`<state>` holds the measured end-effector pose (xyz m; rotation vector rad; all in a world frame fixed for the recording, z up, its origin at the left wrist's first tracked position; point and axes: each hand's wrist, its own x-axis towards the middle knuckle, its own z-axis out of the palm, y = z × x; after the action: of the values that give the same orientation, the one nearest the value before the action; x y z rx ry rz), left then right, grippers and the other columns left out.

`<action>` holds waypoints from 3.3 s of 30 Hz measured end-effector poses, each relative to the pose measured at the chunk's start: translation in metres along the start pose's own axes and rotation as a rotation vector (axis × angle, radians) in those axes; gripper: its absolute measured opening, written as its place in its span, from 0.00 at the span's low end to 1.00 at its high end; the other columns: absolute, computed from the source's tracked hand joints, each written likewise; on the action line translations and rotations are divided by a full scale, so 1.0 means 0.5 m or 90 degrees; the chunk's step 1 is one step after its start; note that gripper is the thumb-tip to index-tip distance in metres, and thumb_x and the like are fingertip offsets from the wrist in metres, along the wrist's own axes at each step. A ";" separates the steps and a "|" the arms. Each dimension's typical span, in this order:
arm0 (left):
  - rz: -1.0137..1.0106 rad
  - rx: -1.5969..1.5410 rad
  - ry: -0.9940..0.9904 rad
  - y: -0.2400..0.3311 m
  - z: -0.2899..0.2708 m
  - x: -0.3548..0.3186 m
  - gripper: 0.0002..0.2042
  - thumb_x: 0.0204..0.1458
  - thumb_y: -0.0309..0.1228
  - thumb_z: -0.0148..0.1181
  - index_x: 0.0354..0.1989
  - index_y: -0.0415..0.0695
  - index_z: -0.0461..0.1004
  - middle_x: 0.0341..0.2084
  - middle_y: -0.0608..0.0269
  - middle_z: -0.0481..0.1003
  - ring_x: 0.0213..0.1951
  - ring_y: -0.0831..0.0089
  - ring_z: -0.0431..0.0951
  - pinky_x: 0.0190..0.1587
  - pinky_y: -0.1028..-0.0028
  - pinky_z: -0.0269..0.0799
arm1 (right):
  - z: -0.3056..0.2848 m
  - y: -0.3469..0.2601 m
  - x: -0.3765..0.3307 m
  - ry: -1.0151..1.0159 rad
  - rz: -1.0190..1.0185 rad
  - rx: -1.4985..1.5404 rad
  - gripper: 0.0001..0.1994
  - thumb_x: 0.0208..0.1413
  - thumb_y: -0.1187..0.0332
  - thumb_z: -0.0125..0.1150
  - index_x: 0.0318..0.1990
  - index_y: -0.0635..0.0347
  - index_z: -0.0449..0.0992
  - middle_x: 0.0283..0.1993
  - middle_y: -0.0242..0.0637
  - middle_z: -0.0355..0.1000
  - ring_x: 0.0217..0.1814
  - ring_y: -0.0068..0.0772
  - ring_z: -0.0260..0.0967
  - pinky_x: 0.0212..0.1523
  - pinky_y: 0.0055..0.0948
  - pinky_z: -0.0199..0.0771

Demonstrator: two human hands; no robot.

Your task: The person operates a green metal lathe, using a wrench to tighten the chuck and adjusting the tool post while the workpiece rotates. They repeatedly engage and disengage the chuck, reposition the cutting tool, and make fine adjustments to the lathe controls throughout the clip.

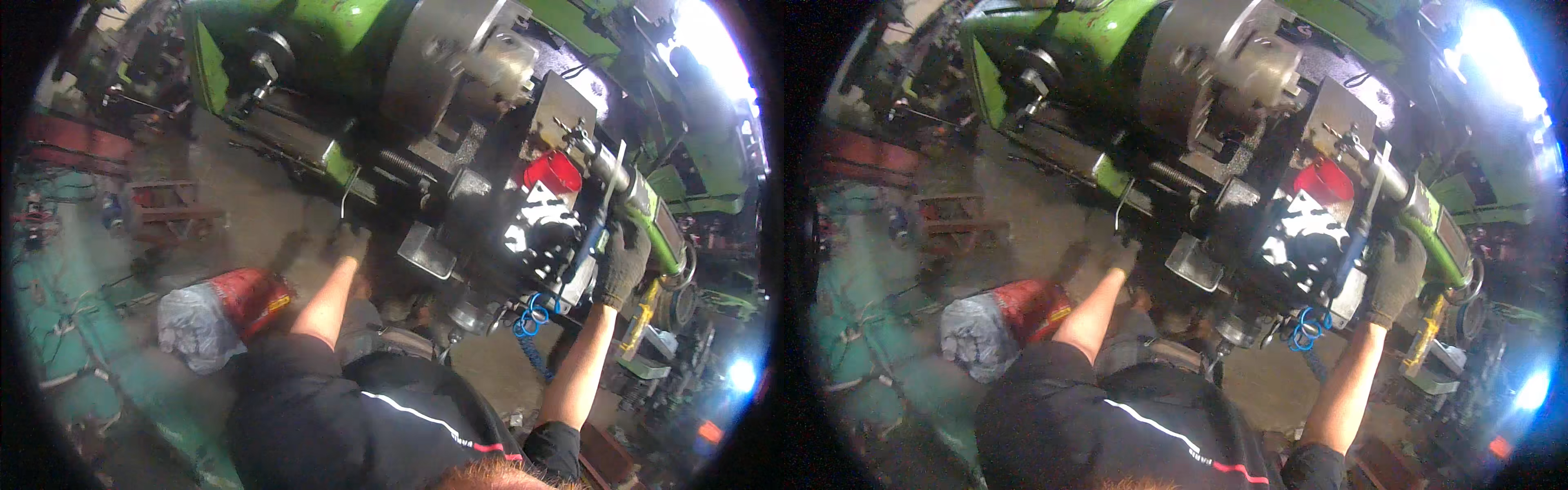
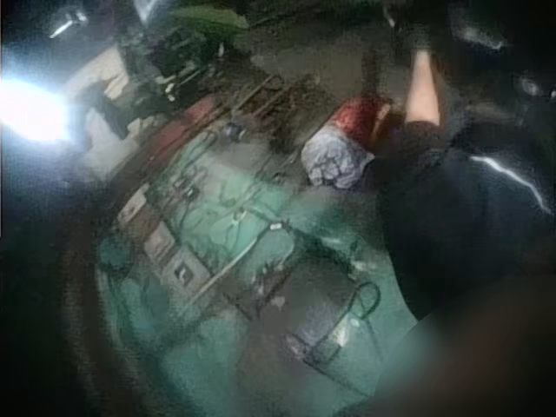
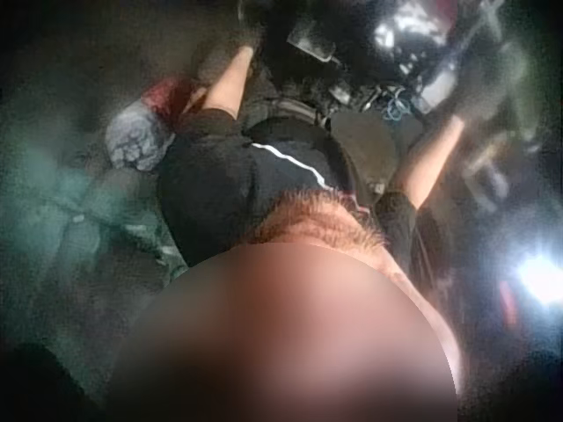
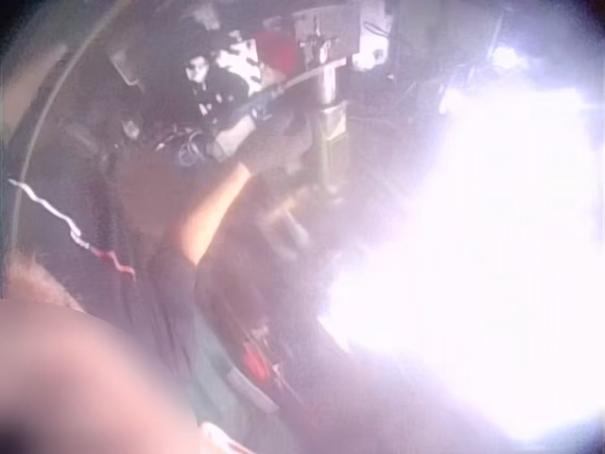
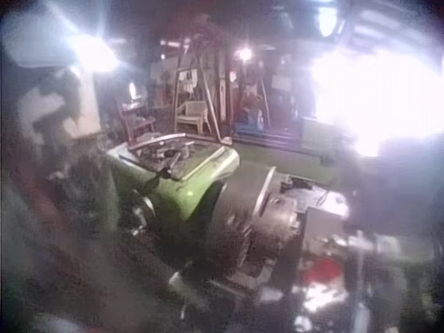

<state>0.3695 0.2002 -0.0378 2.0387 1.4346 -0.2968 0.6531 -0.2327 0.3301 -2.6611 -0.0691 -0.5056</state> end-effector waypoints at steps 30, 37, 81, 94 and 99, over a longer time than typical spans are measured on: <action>0.231 -0.910 -0.359 0.107 -0.107 0.463 0.30 0.74 0.40 0.64 0.82 0.53 0.65 0.63 0.58 0.79 0.63 0.61 0.78 0.59 0.56 0.81 | -0.051 -0.199 0.007 0.044 0.315 -0.114 0.20 0.62 0.54 0.65 0.52 0.59 0.88 0.57 0.57 0.84 0.63 0.64 0.81 0.65 0.57 0.79; 0.798 -0.456 0.495 0.616 -0.813 0.149 0.28 0.78 0.44 0.56 0.78 0.38 0.68 0.71 0.36 0.74 0.72 0.47 0.75 0.76 0.53 0.67 | -0.053 -0.177 -0.024 0.030 0.349 -0.106 0.21 0.63 0.54 0.62 0.53 0.61 0.87 0.57 0.58 0.84 0.63 0.67 0.81 0.65 0.59 0.80; -0.097 -0.825 -0.147 0.000 -0.302 0.516 0.21 0.68 0.41 0.63 0.67 0.53 0.76 0.60 0.60 0.79 0.59 0.58 0.80 0.57 0.50 0.78 | -0.010 0.008 0.032 -0.079 0.259 -0.164 0.25 0.66 0.49 0.63 0.54 0.64 0.87 0.61 0.61 0.81 0.64 0.68 0.78 0.63 0.56 0.77; -0.102 -0.937 -0.251 -0.017 -0.339 0.564 0.17 0.65 0.35 0.60 0.60 0.45 0.79 0.50 0.57 0.79 0.48 0.57 0.81 0.49 0.52 0.81 | -0.024 -0.118 -0.008 0.010 0.380 -0.192 0.24 0.62 0.52 0.64 0.57 0.60 0.87 0.63 0.57 0.83 0.66 0.65 0.80 0.67 0.57 0.78; -0.034 -0.998 -0.175 -0.052 -0.372 0.513 0.17 0.63 0.33 0.61 0.59 0.43 0.79 0.45 0.56 0.79 0.47 0.57 0.81 0.46 0.52 0.84 | -0.029 -0.163 -0.008 0.010 0.397 -0.168 0.24 0.63 0.54 0.63 0.58 0.60 0.87 0.63 0.58 0.83 0.67 0.65 0.80 0.68 0.58 0.78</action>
<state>0.4138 0.5150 -0.0326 0.6255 0.9337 0.4270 0.6343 -0.1646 0.3738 -2.7211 0.8555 -0.3381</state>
